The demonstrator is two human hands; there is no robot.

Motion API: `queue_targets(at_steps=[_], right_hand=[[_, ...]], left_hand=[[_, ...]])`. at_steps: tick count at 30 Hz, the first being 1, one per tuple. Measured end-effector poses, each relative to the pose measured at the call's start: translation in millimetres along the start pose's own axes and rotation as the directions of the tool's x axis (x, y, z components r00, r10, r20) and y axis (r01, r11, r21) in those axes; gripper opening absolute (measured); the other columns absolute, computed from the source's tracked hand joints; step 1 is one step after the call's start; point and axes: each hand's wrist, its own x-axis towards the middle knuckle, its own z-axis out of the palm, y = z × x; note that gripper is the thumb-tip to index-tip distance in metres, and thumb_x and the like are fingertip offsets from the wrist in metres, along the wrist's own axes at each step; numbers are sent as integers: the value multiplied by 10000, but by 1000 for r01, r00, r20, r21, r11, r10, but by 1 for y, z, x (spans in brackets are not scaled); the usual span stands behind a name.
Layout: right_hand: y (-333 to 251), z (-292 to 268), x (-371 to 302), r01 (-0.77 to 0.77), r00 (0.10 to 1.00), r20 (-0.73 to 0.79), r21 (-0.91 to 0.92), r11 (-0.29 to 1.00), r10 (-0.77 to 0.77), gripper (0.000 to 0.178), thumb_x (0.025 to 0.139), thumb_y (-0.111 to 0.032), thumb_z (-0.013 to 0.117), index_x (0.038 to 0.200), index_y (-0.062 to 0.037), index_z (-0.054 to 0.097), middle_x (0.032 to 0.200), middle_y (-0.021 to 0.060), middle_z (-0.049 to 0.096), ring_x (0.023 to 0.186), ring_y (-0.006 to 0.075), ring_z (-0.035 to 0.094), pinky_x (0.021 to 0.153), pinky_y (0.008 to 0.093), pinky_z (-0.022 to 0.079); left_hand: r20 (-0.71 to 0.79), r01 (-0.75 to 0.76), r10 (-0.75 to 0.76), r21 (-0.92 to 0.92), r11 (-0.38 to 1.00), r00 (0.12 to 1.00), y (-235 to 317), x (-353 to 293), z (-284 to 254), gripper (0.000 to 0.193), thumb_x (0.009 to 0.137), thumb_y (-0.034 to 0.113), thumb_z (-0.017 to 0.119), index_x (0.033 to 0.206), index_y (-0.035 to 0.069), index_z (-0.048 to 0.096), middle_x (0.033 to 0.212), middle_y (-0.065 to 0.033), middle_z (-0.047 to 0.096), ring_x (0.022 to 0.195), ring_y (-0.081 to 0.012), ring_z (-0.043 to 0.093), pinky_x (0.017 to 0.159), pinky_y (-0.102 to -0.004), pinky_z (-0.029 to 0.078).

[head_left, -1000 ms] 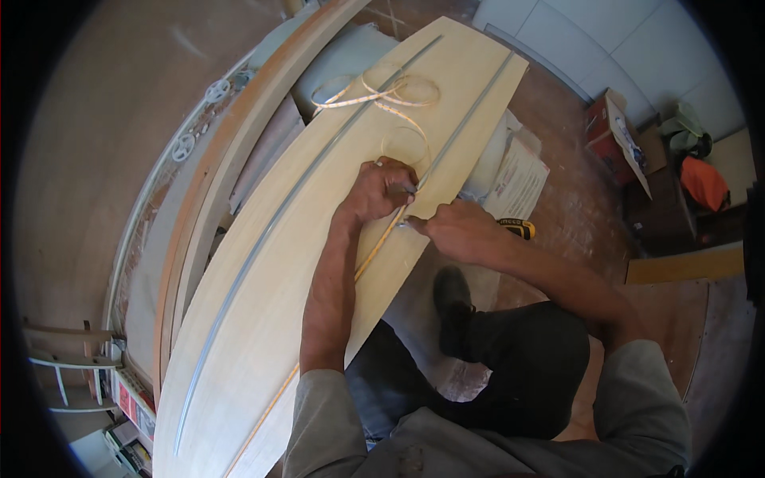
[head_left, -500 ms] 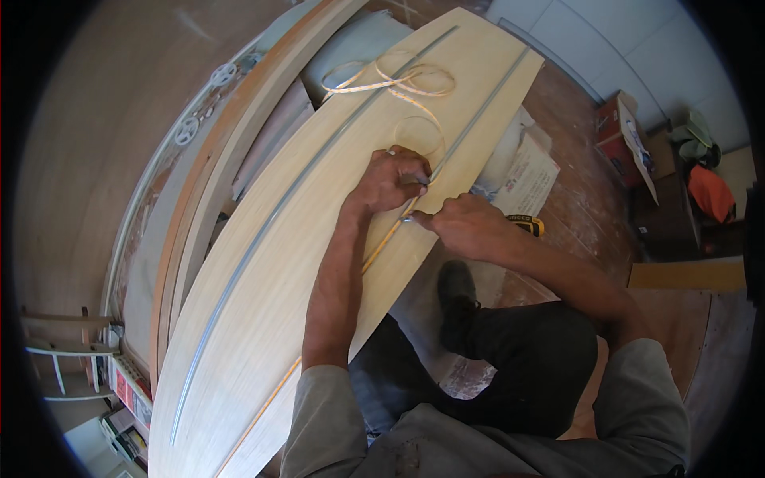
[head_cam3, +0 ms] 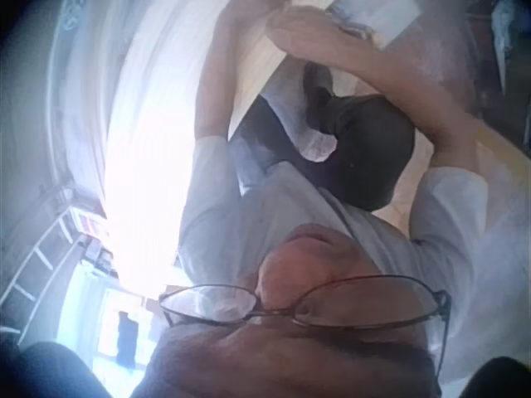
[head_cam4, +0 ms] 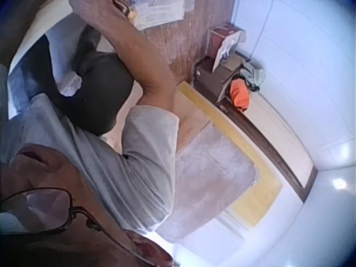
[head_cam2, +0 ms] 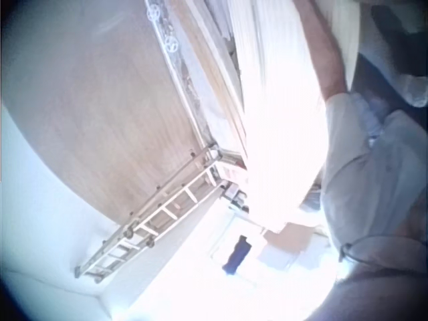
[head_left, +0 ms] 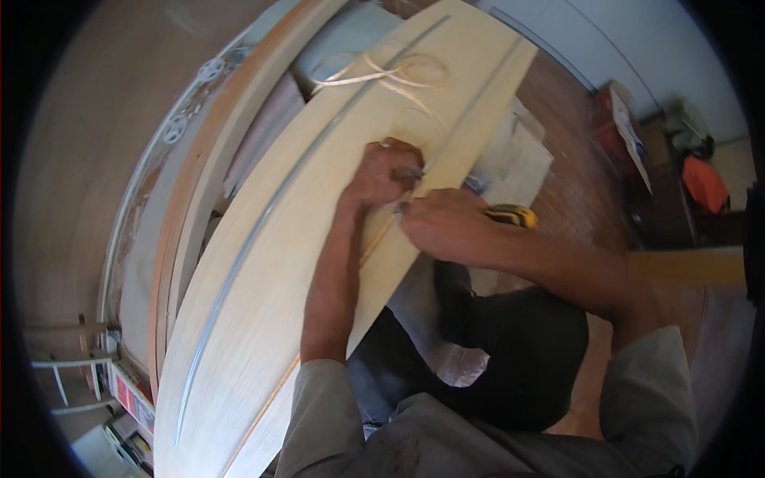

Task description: The person installs LED light strips into grooves on a wooden board. They use a small metal tool to press the strips into place, then cut and reposition the strips as needed.

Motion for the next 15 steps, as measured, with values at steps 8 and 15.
queue_targets(at_steps=[8,15], right_hand=[[30,8,-14,-26,999,-44,43,999,28,252,909,-115,644,1099,-63,801,840,171,766,855,328,793,701,475,628],[32,17,-22,-79,995,-68,-4,997,79,432,973,-130,577,1382,-56,698,819,172,759,777,339,784,694,481,638]], left_hand=[[-78,-70,68,-16,997,995,1,0,-5,193,697,24,842,855,90,753,959,-57,795,968,-287,738,1002,-400,520],[-62,-57,57,2,998,996,0,-5,-5,222,715,-25,849,902,55,760,1000,-80,804,983,-293,734,1016,-418,513]])
